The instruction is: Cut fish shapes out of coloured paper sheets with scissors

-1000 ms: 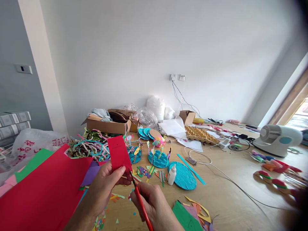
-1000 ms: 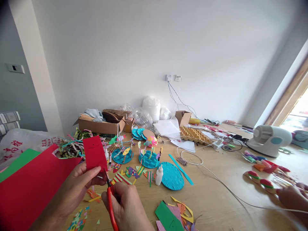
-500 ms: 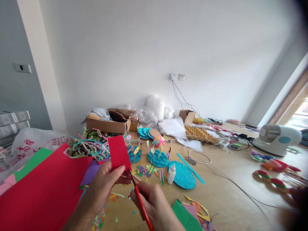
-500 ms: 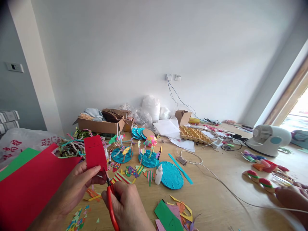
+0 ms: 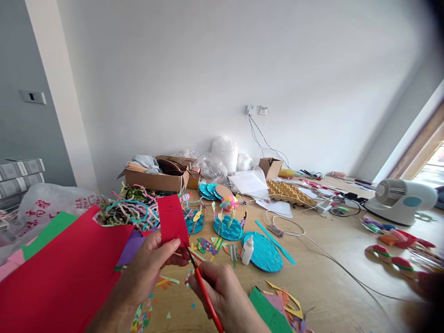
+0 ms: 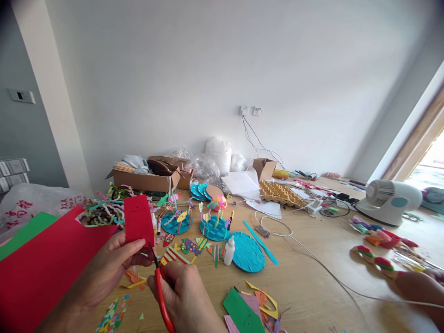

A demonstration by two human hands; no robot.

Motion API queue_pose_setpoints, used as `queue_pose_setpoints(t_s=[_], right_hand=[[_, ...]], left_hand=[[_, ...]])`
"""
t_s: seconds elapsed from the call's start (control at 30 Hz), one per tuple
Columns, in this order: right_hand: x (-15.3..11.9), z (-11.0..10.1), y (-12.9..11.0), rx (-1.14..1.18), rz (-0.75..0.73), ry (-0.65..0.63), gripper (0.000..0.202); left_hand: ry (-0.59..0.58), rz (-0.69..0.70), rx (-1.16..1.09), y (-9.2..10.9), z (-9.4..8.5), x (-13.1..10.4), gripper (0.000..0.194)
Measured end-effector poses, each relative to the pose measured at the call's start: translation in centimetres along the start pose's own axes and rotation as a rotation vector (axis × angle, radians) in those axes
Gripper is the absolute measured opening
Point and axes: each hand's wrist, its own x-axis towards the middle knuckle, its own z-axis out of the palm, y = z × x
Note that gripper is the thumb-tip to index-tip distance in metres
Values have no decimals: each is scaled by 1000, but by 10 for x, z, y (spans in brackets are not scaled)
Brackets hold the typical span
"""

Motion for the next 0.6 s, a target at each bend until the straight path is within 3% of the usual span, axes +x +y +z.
queue_pose_setpoints(t_s=[0.6], right_hand=[[0,-6,-6,-102,18,-37,31]], left_hand=[[-52,-48,53,3,-6,0,11]])
